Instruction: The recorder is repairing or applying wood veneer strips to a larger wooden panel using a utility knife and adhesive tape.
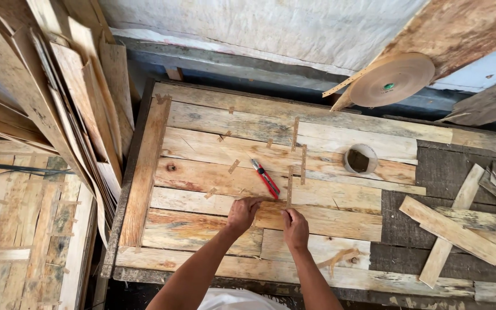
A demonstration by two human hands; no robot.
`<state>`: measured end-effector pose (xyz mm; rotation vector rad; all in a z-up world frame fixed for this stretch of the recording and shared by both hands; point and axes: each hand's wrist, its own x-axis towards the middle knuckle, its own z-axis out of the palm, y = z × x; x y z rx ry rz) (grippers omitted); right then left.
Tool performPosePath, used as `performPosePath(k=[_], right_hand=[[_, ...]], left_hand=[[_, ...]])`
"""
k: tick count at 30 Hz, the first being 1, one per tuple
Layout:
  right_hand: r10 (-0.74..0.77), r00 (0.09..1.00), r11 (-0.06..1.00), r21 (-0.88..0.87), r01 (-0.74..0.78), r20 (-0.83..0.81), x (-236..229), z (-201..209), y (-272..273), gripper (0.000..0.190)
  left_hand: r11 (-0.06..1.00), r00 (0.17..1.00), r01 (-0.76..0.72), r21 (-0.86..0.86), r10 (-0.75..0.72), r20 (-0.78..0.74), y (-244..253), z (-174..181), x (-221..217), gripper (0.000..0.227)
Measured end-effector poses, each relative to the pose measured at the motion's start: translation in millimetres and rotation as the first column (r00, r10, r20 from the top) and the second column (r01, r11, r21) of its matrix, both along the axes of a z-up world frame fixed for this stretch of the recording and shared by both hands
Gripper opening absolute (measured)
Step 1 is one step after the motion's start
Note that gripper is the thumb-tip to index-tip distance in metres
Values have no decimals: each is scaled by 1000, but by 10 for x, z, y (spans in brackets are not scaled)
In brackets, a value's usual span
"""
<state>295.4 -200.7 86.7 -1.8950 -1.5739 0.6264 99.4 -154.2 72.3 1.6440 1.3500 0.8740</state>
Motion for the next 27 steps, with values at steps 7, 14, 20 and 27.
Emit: performPosePath(k=[7,14,20,27], right_hand=[[74,993,997,-25,-77,-89,542,-318,165,13],[150,979,989,29,-147,-137,1086,-141,444,29],[107,968,993,-33,-118,-227,1311,-21,689,27],[76,939,995,-42,-95,-336,1406,-69,1193,30]], left_hand=[[996,999,-52,73,52,-2,42,-195,590,29],[960,981,-179,-217,191,34,153,-110,1202,23],[975,975,-220,-23,221,27,279,-165,1510,20],[942,947,-300,-147,313,76,807,2,1718,22]])
